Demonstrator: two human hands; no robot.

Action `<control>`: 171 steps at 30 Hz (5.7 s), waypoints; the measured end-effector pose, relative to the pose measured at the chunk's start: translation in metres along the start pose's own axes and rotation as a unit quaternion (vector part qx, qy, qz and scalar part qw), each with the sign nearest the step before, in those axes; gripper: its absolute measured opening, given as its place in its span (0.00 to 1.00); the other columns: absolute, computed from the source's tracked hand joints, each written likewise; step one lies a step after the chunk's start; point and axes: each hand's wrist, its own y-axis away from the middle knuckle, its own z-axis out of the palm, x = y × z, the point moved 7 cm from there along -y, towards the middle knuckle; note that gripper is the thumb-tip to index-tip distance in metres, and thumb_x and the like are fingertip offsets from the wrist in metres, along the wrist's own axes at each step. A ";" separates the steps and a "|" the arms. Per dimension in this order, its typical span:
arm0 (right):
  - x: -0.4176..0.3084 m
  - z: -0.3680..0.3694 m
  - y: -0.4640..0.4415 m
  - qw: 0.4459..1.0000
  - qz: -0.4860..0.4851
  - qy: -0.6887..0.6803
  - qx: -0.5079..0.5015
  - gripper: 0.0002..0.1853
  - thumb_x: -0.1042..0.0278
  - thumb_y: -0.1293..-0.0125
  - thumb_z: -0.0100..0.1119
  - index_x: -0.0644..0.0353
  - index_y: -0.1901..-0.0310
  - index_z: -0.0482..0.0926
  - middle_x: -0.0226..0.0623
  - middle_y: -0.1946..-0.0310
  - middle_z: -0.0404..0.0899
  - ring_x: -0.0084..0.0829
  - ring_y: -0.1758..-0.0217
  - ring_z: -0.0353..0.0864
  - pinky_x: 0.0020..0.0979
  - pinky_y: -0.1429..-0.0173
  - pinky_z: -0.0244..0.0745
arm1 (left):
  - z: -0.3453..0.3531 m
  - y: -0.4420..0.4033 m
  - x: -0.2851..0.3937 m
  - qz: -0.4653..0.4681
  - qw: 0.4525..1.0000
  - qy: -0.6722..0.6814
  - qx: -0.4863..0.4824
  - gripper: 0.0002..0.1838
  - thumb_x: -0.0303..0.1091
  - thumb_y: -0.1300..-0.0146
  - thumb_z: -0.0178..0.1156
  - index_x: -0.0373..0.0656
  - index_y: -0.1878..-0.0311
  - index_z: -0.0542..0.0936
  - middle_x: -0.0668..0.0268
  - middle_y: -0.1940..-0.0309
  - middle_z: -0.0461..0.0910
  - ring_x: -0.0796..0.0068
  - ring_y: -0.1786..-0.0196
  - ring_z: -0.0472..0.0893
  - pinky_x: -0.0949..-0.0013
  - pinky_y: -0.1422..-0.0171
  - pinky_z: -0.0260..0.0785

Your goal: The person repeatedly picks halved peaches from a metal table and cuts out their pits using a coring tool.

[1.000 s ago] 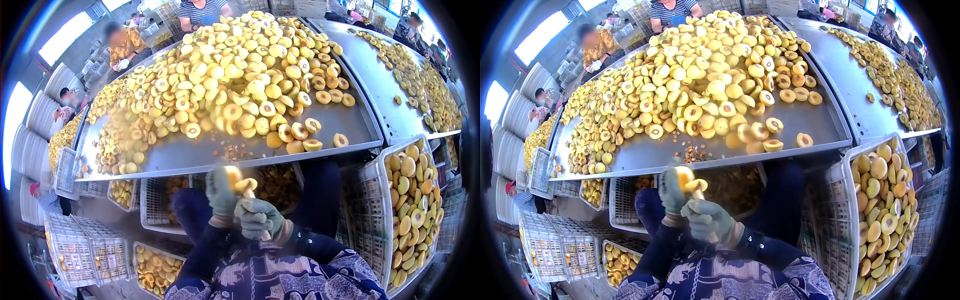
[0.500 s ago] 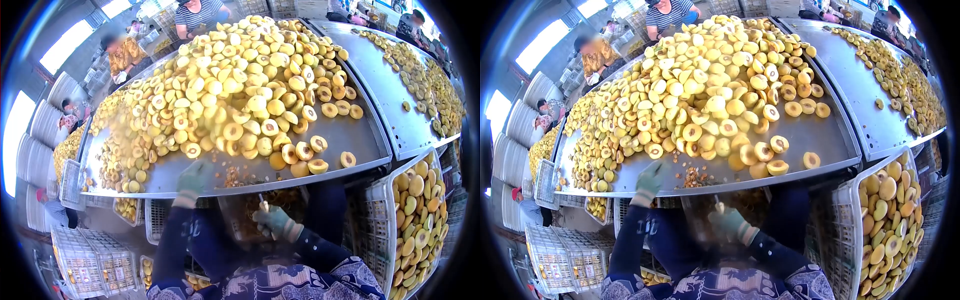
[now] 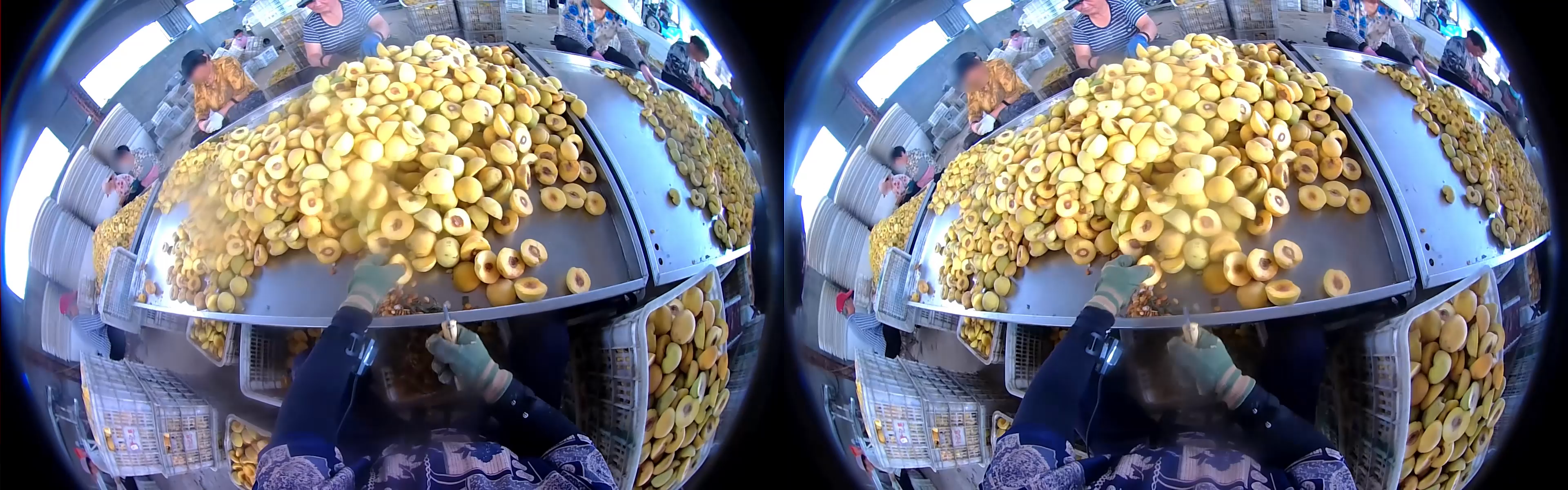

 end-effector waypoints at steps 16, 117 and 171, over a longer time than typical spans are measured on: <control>-0.033 0.046 0.042 0.924 -0.337 0.176 -0.034 0.16 0.71 0.34 0.56 0.61 0.44 0.74 0.36 0.55 0.81 0.33 0.51 0.81 0.30 0.45 0.74 | 0.031 0.167 0.032 0.173 0.859 0.478 -0.052 0.29 0.50 0.28 0.47 0.35 0.35 0.68 0.56 0.53 0.77 0.58 0.48 0.78 0.59 0.41 0.71; -0.012 0.047 0.072 0.833 -0.236 0.498 0.042 0.14 0.60 0.40 0.60 0.56 0.55 0.75 0.51 0.64 0.81 0.53 0.59 0.80 0.45 0.54 0.74 | 0.025 0.189 -0.014 0.116 0.882 0.457 0.000 0.30 0.56 0.27 0.43 0.34 0.47 0.77 0.57 0.59 0.81 0.68 0.64 0.81 0.67 0.56 0.75; 0.022 0.080 0.083 0.822 0.090 -0.345 -0.443 0.17 0.62 0.27 0.47 0.69 0.51 0.74 0.20 0.81 0.72 0.12 0.87 0.65 0.18 0.80 0.66 | -0.105 0.174 -0.045 0.159 0.873 0.375 0.268 0.16 0.28 0.39 0.65 0.42 0.47 0.79 0.62 0.53 0.81 0.75 0.55 0.81 0.77 0.55 0.77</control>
